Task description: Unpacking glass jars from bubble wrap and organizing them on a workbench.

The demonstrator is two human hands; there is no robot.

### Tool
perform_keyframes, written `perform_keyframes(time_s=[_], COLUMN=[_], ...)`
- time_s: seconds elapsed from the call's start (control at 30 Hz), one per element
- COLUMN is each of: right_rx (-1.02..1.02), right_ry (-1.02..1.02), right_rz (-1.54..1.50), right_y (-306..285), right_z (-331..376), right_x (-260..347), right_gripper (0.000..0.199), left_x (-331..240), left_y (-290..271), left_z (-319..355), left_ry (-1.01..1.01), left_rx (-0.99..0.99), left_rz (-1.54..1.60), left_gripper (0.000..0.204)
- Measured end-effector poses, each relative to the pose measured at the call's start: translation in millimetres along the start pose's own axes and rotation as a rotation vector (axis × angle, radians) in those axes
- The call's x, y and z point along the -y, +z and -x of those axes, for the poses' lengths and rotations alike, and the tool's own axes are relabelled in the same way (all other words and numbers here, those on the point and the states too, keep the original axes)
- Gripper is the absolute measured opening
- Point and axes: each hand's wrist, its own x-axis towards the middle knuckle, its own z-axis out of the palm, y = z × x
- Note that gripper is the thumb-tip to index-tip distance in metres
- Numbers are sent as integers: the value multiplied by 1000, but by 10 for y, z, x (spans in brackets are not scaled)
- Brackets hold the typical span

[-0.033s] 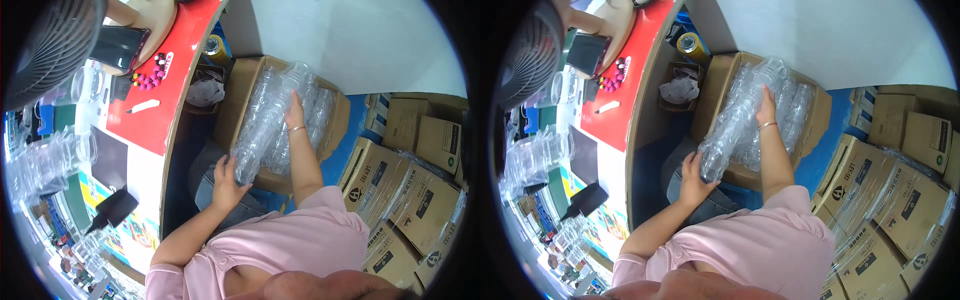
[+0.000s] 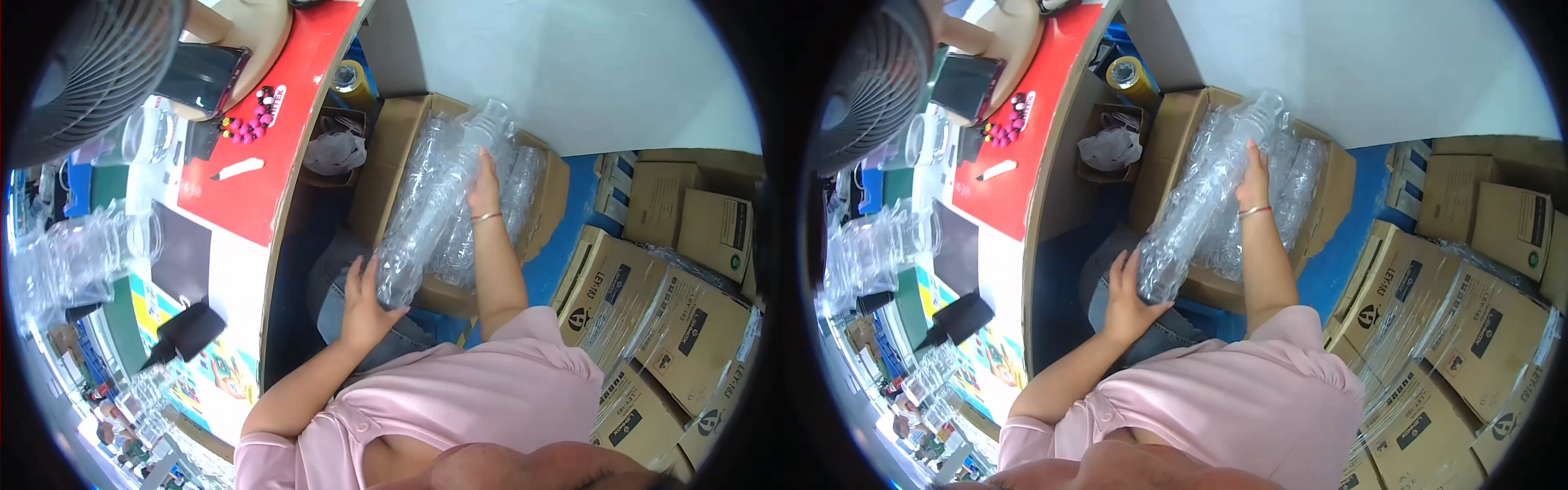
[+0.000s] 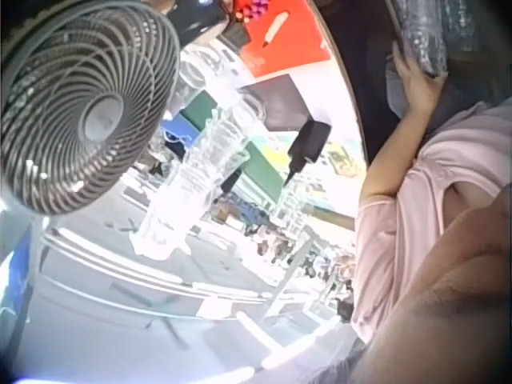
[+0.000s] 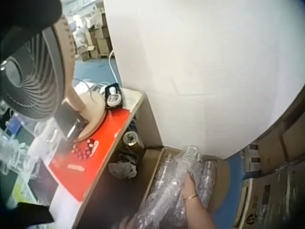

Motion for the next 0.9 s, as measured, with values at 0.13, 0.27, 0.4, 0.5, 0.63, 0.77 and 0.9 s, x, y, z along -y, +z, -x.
perform_keyframes(time_s=[0.13, 0.27, 0.4, 0.5, 0.63, 0.77, 0.9], right_rx=[300, 470, 743, 930, 1336, 1840, 2070], right_ry=[-32, -240, -365, -432, -624, -702, -425], right_rz=[-186, -49, -23, -12, 20, 82, 8], right_y=[595, 941, 1178, 1441, 1769, 2350, 2837], right_z=[1107, 2181, 3010, 3608, 4455, 5269, 6299], right_x=[923, 1650, 1971, 2067, 2072, 2004, 1767], right_gripper=[48, 50, 65, 71, 79, 76, 79], left_x=[-295, -297, -515, -336, -241, 16, 455], left_y=[-658, -701, -792, -711, -1010, -1471, -1946], left_z=[625, 1012, 1371, 1788, 2245, 2893, 3672], left_ry=[-130, -283, -336, -212, -63, -37, -231], left_rx=[182, 646, 695, 384, 14, -391, -697], left_rz=[227, 650, 805, 683, 552, 431, 360], left_gripper=[117, 118, 98, 82, 64, 65, 65])
